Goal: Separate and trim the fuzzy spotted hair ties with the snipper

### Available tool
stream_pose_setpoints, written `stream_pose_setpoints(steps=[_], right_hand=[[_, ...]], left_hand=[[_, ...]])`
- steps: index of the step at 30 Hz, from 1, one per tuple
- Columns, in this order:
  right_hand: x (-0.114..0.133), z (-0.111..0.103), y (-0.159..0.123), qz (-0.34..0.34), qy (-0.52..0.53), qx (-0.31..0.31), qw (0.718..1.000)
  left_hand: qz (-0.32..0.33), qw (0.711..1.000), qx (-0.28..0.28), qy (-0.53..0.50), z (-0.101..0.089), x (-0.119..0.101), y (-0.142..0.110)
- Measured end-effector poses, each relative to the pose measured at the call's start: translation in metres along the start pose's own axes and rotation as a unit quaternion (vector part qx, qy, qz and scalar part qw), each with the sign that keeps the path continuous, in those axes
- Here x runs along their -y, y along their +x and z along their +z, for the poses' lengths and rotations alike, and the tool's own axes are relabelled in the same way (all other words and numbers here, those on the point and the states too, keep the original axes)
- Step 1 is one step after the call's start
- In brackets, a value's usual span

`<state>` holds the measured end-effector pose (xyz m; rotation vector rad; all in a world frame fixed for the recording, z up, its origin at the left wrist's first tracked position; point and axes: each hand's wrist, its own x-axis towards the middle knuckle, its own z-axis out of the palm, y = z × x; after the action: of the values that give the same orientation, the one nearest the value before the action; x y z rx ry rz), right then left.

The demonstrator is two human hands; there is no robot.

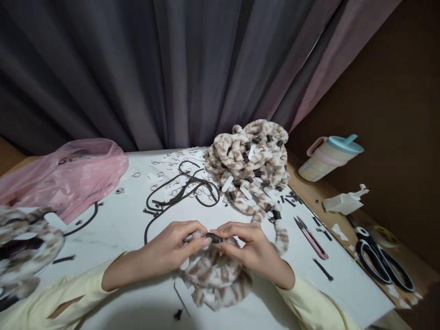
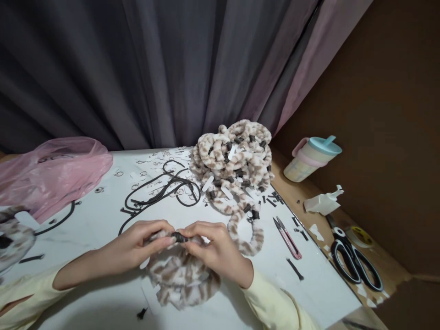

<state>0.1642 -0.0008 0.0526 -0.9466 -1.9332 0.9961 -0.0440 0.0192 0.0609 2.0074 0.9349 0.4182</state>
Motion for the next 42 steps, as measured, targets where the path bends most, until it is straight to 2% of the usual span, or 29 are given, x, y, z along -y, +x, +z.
stream_pose_setpoints(steps=[2,3,5,7,10,12,13,16,21,24,29,36,42], right_hand=[[0.001,-0.001,-0.001,-0.014,-0.014,0.000,1.000],[0.002,-0.002,-0.002,-0.014,-0.021,0.002,1.000],[0.003,-0.005,-0.002,-0.006,-0.025,0.015,1.000],[0.005,-0.008,-0.002,0.017,-0.021,0.036,0.999],[0.006,-0.010,0.000,0.052,-0.001,0.063,0.997],[0.007,-0.010,0.001,0.060,0.016,0.061,0.996],[0.007,-0.009,0.000,0.060,0.022,0.053,0.997],[0.006,-0.005,-0.002,0.028,0.014,0.019,0.999],[0.005,0.001,-0.006,-0.074,-0.029,-0.043,0.996],[0.005,0.002,-0.007,-0.075,-0.048,-0.059,0.994],[0.005,0.002,-0.009,-0.044,-0.068,-0.065,0.995],[0.006,0.002,-0.009,-0.087,-0.065,-0.068,0.992],[0.006,0.003,-0.008,-0.110,-0.052,-0.068,0.990]], left_hand=[[0.102,0.990,-0.037,0.095,0.002,0.001,-0.002],[0.156,0.975,-0.058,0.148,0.002,0.002,-0.003],[0.247,0.929,-0.096,0.258,0.002,0.003,-0.003],[0.320,0.868,-0.126,0.358,-0.001,0.005,-0.003],[0.407,0.780,-0.137,0.455,-0.005,0.006,-0.003],[0.439,0.746,-0.136,0.482,-0.007,0.007,-0.003],[0.446,0.741,-0.138,0.484,-0.007,0.007,-0.002],[0.437,0.759,-0.159,0.456,-0.006,0.008,0.000],[0.366,0.845,-0.162,0.354,-0.001,0.009,0.002],[0.346,0.873,-0.154,0.308,0.000,0.010,0.001],[0.337,0.889,-0.146,0.274,0.000,0.008,-0.001],[0.332,0.887,-0.153,0.282,-0.001,0.007,-0.001],[0.301,0.908,-0.147,0.251,-0.002,0.008,-0.002]])
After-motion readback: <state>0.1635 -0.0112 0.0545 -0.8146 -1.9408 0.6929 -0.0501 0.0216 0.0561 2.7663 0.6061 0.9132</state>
